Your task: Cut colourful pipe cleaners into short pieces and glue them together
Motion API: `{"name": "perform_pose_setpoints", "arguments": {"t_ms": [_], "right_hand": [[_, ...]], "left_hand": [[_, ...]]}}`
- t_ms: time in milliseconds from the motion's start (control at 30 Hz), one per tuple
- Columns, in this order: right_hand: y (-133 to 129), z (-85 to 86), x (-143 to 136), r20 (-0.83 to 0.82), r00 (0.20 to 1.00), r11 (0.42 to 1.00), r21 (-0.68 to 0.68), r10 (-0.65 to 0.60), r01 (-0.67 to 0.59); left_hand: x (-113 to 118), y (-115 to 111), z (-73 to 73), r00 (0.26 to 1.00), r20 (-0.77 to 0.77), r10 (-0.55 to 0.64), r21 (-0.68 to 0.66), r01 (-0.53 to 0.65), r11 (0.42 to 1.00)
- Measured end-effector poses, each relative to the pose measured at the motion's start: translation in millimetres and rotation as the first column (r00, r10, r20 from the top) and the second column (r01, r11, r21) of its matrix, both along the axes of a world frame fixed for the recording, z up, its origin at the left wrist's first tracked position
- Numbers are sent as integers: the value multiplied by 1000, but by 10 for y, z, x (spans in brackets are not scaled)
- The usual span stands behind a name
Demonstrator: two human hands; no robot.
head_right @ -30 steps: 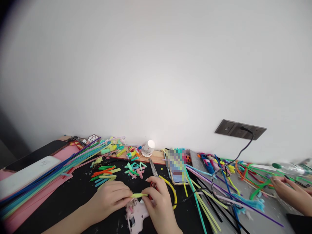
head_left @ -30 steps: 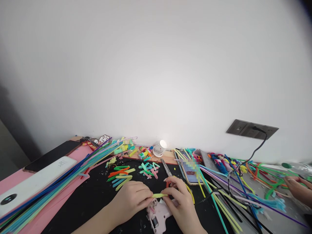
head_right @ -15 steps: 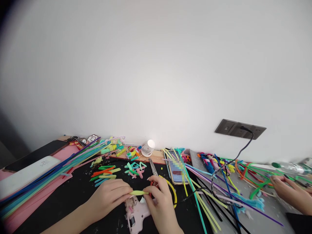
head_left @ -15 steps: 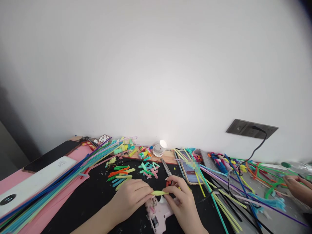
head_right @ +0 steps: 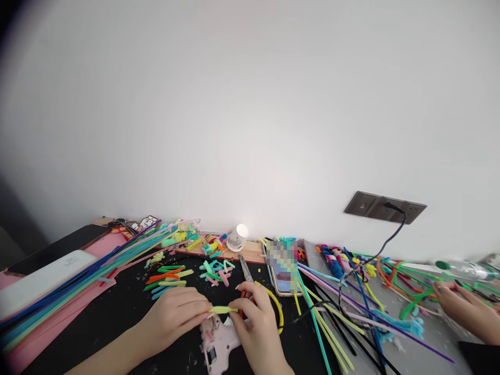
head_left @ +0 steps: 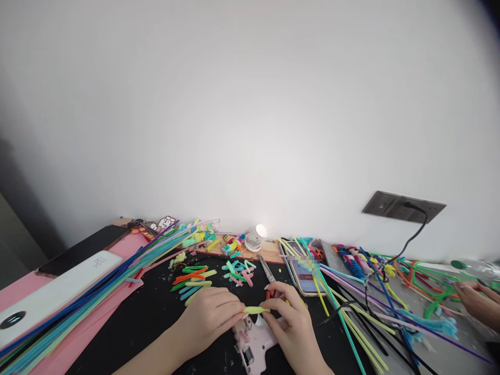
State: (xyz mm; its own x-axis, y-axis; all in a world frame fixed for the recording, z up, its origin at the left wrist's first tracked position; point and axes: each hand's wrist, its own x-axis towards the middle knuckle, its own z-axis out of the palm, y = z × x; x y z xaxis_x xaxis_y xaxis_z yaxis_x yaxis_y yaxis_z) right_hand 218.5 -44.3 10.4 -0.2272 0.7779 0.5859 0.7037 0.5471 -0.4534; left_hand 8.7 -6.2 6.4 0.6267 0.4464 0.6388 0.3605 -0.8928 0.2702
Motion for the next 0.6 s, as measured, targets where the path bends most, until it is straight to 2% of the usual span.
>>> {"name": "perform_pose_setpoints", "arguments": {"t_ms": [600], "right_hand": [[3, -6, 3, 10, 1000, 1000, 6, 16, -16]], "left_hand": [[9, -17, -29, 1000, -11, 6, -20, -6, 1000]]}}
